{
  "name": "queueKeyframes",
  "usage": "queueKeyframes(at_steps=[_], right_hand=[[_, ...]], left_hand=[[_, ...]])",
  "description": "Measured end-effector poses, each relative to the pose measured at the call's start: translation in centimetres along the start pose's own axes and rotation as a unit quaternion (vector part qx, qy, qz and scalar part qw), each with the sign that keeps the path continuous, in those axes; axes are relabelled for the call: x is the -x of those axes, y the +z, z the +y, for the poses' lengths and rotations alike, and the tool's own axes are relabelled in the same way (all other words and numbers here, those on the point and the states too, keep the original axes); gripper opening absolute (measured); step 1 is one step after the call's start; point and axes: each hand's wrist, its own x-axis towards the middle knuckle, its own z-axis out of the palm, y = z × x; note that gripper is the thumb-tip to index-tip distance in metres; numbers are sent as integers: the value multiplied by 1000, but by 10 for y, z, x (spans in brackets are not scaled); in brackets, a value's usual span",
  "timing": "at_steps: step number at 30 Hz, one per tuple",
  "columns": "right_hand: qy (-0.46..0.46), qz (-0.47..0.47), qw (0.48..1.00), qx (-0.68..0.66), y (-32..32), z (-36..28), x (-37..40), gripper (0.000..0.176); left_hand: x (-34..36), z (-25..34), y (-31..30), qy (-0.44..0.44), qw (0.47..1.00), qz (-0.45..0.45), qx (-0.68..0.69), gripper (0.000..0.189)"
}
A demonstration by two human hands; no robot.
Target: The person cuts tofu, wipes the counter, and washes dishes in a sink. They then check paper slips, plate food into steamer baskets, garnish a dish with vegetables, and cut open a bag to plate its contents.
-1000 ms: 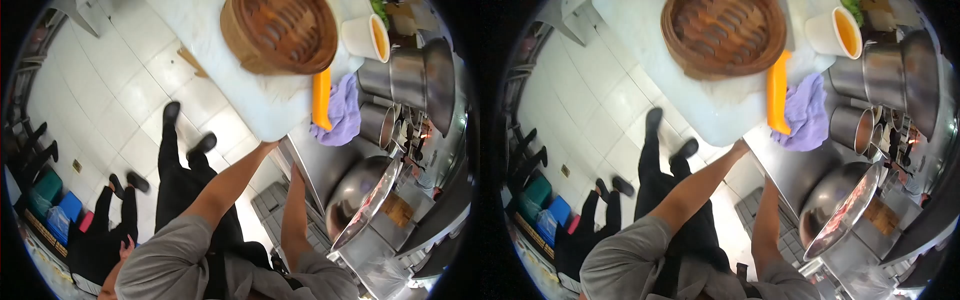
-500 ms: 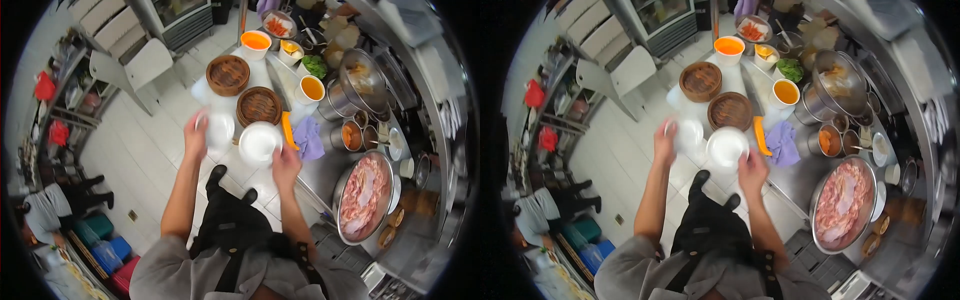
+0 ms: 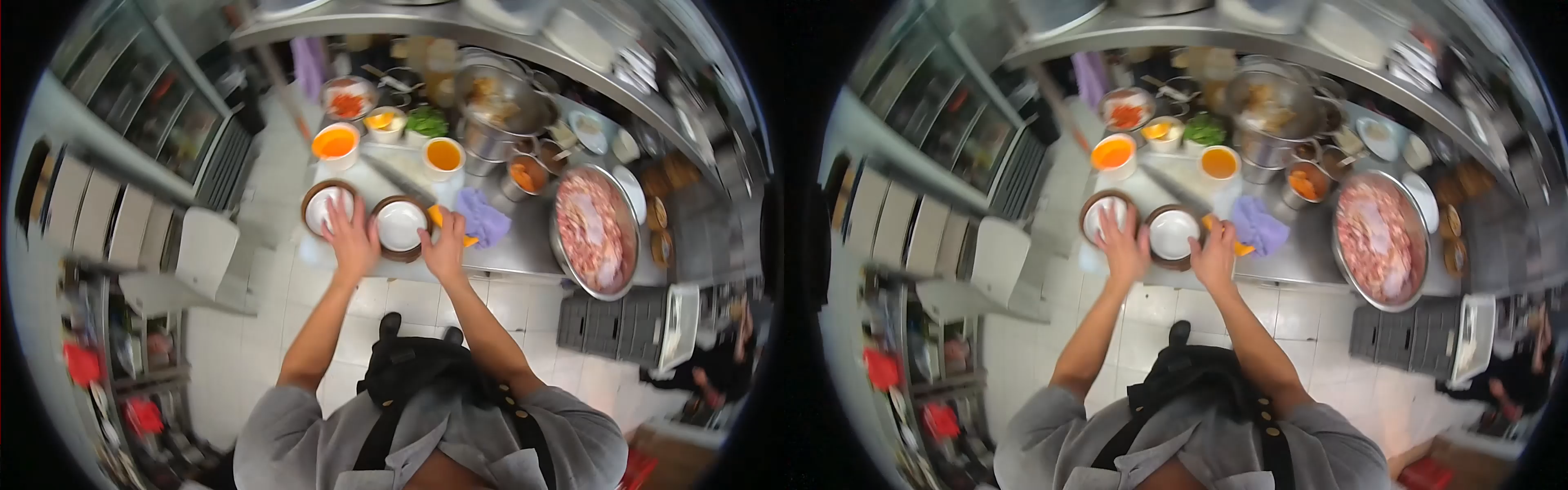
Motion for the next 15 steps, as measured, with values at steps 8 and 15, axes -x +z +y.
queueKeyframes(at_steps=[8,15], right_hand=[[270,-182,944,-54,-156,101,219,35],[613,-32,789,-16,-211,171,486,36]], left_hand=[[50,52,14,168,975,-140,49,59],[203,205,42,273,703,-615,232,42]])
